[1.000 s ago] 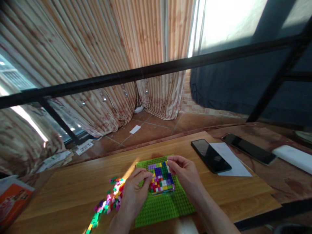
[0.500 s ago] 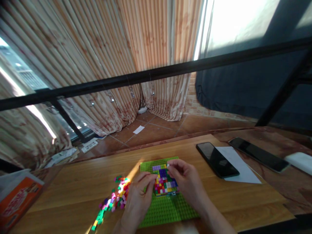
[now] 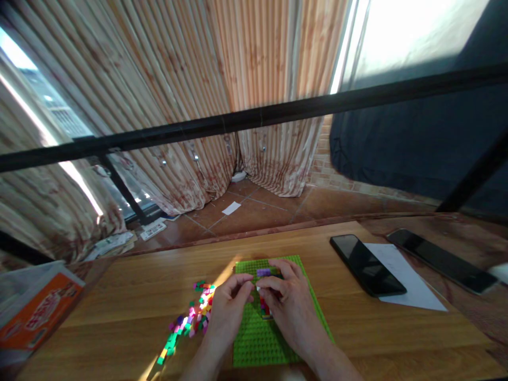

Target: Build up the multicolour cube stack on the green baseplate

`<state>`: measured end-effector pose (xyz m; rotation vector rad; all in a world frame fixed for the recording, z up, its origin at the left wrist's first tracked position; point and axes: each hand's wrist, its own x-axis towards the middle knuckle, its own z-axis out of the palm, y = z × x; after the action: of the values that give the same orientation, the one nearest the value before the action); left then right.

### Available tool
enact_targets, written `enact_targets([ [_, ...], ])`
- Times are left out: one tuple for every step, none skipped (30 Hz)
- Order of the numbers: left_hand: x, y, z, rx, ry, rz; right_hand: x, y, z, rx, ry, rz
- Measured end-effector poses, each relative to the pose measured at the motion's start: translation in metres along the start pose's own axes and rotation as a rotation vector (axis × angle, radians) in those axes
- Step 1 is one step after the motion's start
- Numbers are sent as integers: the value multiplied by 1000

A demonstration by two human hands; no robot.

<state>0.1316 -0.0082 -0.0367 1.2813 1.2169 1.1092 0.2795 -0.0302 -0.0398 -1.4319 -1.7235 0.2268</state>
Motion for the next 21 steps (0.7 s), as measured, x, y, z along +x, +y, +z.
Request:
enact_targets([
  [1,0,2,-42,-10,-24,0,0,2,-13,6,5],
  [1,0,3,-82,-20,-46,-1,1,3,-19,8,12],
  [2,1,5,-119,-31,-66,-1,0,4,-20,6,22],
  [2,1,6,-150,-39,-82,-1,0,4,-17,2,32],
  [3,1,8,-173,-42,-94,-1,0,4,-12,0,43],
  [3,1,9,-187,-42,-103,-1,-1,4,-7,-1,55],
  [4,1,10,-194,-38,-108,-1,-1,4,-2,4,68],
  [4,1,11,-198,-34,-109,-1,-1,4,3,11,80],
  [4,0,11,-199,-32,-107,0,-2,5,9,22,92],
  [5,0,11,-199,-31,-102,0,-1,5,16,30,101],
  [5,-1,12,-196,-33,-94,0,-1,5,23,37,109],
  [5,-2,12,-191,-33,-87,0,-1,6,28,40,113],
  [6,-3,12,-184,-31,-81,1,-1,6,32,41,117],
  [6,-4,12,-178,-27,-74,1,-1,6,34,38,119],
  [6,-5,12,-173,-20,-69,1,-1,5,36,36,123],
  [7,-6,13,-169,-14,-64,1,-2,5,39,33,128],
  [7,-7,13,-168,-12,-60,1,-2,4,42,31,133],
  [7,-8,14,-168,-10,-57,1,-2,3,46,29,140],
  [8,-9,15,-169,-10,-56,1,-1,3,48,26,145],
  [8,-10,16,-172,-8,-59,1,-1,2,48,21,147],
  [8,-11,17,-175,-6,-64,0,-1,2,46,19,146],
])
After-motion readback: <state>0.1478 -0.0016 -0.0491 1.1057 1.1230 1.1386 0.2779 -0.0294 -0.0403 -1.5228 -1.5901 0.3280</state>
